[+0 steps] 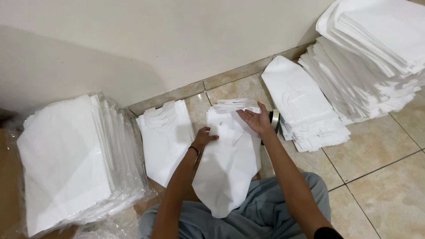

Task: The person organizes and stacks white plastic handles and bags, then inserts a stack of white bags into a larger clear plastic bag by hand.

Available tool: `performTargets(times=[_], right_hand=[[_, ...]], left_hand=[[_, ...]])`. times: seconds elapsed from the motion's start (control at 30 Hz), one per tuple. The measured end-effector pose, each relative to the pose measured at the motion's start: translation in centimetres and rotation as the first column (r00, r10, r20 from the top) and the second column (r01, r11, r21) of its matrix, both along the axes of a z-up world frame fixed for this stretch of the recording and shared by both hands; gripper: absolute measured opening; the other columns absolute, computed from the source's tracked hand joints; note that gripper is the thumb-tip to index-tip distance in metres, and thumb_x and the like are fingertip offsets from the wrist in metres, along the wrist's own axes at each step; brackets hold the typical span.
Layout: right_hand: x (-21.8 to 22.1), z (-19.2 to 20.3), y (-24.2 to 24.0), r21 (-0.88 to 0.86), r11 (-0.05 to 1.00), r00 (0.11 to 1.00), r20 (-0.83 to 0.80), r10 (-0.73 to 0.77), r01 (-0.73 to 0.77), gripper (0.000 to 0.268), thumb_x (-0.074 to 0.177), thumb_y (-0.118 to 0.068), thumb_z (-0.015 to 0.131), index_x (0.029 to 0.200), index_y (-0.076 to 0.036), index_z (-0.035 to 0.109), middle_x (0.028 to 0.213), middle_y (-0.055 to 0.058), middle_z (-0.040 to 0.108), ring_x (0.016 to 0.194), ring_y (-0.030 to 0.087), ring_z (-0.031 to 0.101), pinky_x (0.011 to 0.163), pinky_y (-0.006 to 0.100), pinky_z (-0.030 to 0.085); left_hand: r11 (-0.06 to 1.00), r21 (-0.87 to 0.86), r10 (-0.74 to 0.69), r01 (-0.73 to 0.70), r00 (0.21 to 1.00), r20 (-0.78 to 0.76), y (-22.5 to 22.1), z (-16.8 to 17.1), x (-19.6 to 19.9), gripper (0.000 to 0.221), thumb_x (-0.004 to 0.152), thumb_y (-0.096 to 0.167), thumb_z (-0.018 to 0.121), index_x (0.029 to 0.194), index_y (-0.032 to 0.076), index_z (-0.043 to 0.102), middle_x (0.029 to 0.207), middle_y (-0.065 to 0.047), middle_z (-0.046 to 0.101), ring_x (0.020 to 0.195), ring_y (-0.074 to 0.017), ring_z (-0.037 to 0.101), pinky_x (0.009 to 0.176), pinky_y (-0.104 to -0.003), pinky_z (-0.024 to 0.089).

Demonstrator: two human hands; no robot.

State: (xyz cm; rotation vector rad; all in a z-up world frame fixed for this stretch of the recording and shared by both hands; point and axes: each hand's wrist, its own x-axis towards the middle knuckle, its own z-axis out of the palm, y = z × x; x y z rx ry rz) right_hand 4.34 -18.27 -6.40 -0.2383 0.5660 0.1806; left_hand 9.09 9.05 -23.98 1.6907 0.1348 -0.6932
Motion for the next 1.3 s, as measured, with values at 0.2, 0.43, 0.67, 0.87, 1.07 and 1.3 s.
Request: performTargets(times=[0.2,0.43,0.67,0.87,1.07,1.3], right_hand=[[1.1,-1.9,-0.3,-0.129,0.988,0.995,0.025,0.093,-0.090,0.106,0.086,-0.044,0.069,0.155,0.004,0.005,0.160,0.024,0.012,0.146,0.038,0.029,0.117,0.051,0.038],[0.9,-6.6,-1.1,-0.225,0.960,0.985,0.010,0.172,-0.165,0.087,0.089,-0.045,0.070,0.146,0.005,0.028,0.137,0.021,0.043,0.127,0.034,0.050,0.111,0.050,0.045],[-5.9,-2.7,-1.2,-0.603,0.739,0.942,-0.066,0.328,-0.300,0.085,0.097,-0.044,0.058,0.152,0.007,0.019,0.144,0.032,0.039,0.131,0.043,0.047,0.112,0.051,0.043],[-12.8,-2.5,-2.4,-0.892,-0.309,0.719,-0.449,0.530,-0.330,0.074,0.086,-0.027,0.071,0.150,-0.005,0.039,0.121,0.020,0.058,0.109,0.030,0.061,0.094,0.042,0.054],[-18.5,1.9,0.2,-0.688,-0.689,0.433,-0.705,0.561,-0.228,0.105,0.073,0.001,0.066,0.159,-0.005,0.006,0.134,0.036,0.044,0.114,0.048,0.059,0.092,0.052,0.055],[-19.4,-6.5,3.0,-0.593,-0.796,0.582,-0.691,0.429,-0.117,0.096,0.074,-0.002,0.066,0.155,0.005,0.015,0.132,0.037,0.046,0.124,0.050,0.051,0.087,0.049,0.057]], left_hand=[[0.989,0.008,0.146,-0.146,0.986,-0.085,-1.0,-1.3,4.2,0.077,0.073,0.021,0.093,0.135,0.004,0.051,0.111,-0.014,0.071,0.102,-0.0248,0.068,0.091,-0.039,0.059],[0.960,0.078,0.268,-0.268,0.963,0.012,-2.8,-1.9,6.5,0.067,0.078,0.023,0.089,0.131,0.006,0.053,0.104,-0.012,0.071,0.097,-0.0246,0.069,0.086,-0.038,0.061],[0.935,0.129,0.277,-0.331,0.907,0.316,-4.2,6.8,0.6,0.051,0.097,0.013,0.058,0.144,-0.002,0.041,0.135,-0.022,0.052,0.129,-0.0354,0.048,0.108,-0.042,0.045],[0.901,0.426,-0.154,-0.085,0.855,0.495,-1.6,8.7,-8.1,0.071,0.089,-0.001,0.054,0.153,-0.001,0.024,0.148,-0.027,0.030,0.142,-0.0460,0.027,0.122,-0.053,0.022],[0.304,0.860,-0.742,0.410,0.668,-0.056,0.6,10.4,-16.7,0.120,0.075,0.016,0.070,0.157,0.008,-0.017,0.154,-0.030,0.026,0.145,-0.0465,0.023,0.119,-0.052,0.025],[0.451,0.878,-0.698,0.162,0.677,0.234,0.6,3.8,-17.4,0.104,0.080,0.002,0.065,0.159,0.001,-0.002,0.134,-0.033,0.048,0.123,-0.0441,0.050,0.103,-0.050,0.041]])
